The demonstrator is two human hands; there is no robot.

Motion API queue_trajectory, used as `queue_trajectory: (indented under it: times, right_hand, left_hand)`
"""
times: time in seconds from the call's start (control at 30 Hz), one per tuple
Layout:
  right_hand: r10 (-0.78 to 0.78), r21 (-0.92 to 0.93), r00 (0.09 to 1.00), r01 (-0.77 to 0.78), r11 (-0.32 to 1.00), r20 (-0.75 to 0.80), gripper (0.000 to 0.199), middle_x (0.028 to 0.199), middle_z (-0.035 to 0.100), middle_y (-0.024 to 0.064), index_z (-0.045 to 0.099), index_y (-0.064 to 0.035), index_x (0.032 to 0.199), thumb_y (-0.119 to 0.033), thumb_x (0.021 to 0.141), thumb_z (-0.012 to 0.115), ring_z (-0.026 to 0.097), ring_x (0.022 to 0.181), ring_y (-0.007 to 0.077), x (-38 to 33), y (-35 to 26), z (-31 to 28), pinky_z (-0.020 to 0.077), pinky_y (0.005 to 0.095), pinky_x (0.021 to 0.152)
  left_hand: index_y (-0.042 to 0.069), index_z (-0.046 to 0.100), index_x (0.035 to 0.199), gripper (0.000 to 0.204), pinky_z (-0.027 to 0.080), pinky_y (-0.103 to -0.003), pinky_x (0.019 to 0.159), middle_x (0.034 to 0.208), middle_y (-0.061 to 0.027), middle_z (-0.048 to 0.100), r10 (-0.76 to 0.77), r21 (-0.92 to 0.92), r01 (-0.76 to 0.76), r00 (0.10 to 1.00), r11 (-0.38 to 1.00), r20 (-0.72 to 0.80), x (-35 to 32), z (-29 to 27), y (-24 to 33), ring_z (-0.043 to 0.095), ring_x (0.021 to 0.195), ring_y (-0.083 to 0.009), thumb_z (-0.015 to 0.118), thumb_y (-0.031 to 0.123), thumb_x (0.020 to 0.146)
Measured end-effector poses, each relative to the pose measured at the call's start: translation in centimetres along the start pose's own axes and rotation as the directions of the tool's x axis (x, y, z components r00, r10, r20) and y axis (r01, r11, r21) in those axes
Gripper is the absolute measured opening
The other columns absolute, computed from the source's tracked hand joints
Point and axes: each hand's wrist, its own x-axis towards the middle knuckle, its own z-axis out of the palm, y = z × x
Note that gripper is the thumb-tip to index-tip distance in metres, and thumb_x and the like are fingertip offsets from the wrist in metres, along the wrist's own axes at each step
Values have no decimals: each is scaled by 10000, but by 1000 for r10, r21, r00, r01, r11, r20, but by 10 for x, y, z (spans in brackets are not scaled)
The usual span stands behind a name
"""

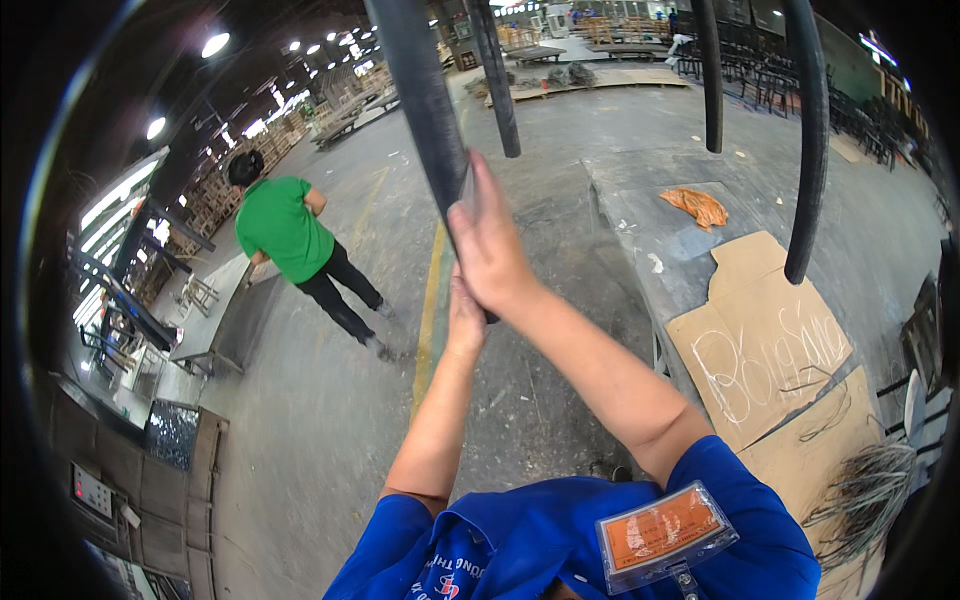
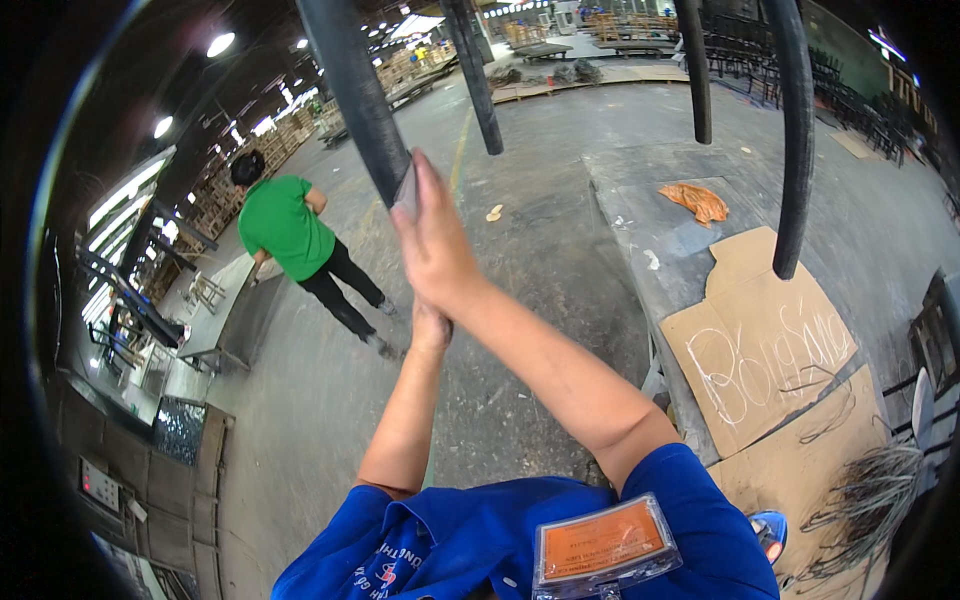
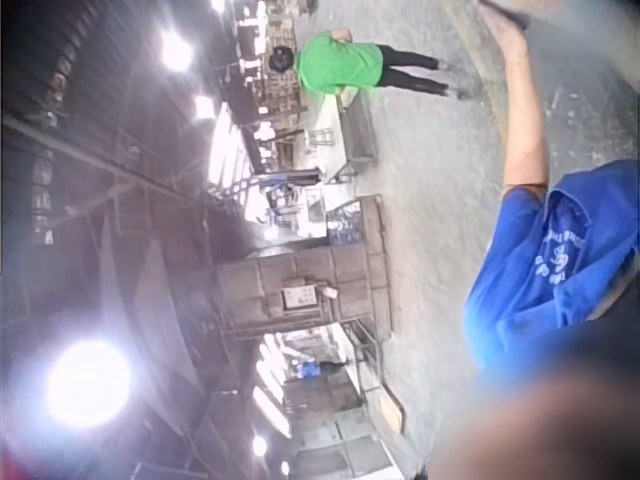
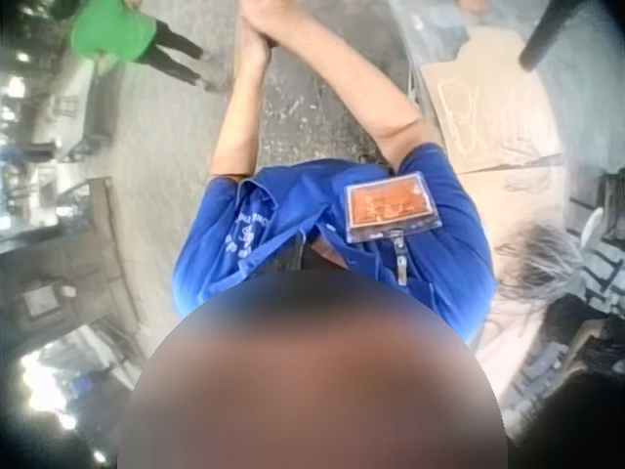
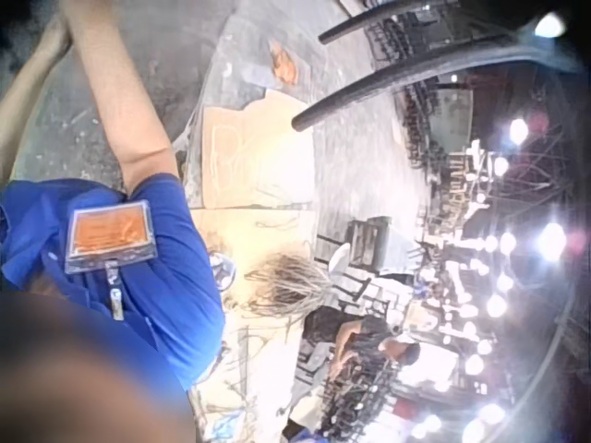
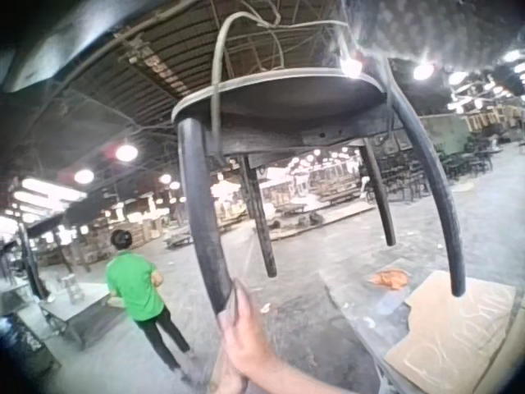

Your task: The person sands the surface of black metal chair legs using a sanding block and a small metal tool. They repeatedly rub the sanding block along the legs and scrape the surface with the tool while other workers assemble chairs nearby.

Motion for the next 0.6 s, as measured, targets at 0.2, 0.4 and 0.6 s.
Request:
queue_trajectory:
  times: [0.2, 0.4, 0.6]
  right_hand:
    - [39, -166, 989, -15, 986, 144, 672, 1435, 208, 314, 96, 105, 1407, -105, 888, 467, 244, 1325, 448, -61, -13, -16, 211, 488, 1085]
    - [-152, -16, 975, 156, 988, 160, 676, 1418, 218, 339, 107, 117, 1401, -108, 881, 477, 264, 1298, 482, 14, -1, -11, 205, 501, 1083]
    - [10, -131, 969, 23, 991, 246, 712, 1455, 158, 316, 64, 79, 1425, -199, 908, 467, 206, 1342, 444, -55, -20, -21, 172, 492, 1100]
  left_hand:
    - [11, 268, 1402, 722, 282, -341, 1062, 1395, -136, 372, 32, 145, -70, 969, 987, 246, -4, 14, -6, 351, 1291, -251, 333, 559, 937]
    - [-18, 328, 1367, 725, 286, -347, 1059, 1344, -161, 423, 91, 195, -95, 995, 976, 31, -19, 26, 9, 393, 1256, -247, 271, 566, 941]
    - [-5, 263, 1396, 771, 340, -344, 1027, 1327, -153, 447, -35, -20, 40, 983, 999, 181, -23, 13, 11, 427, 1220, -234, 309, 602, 922]
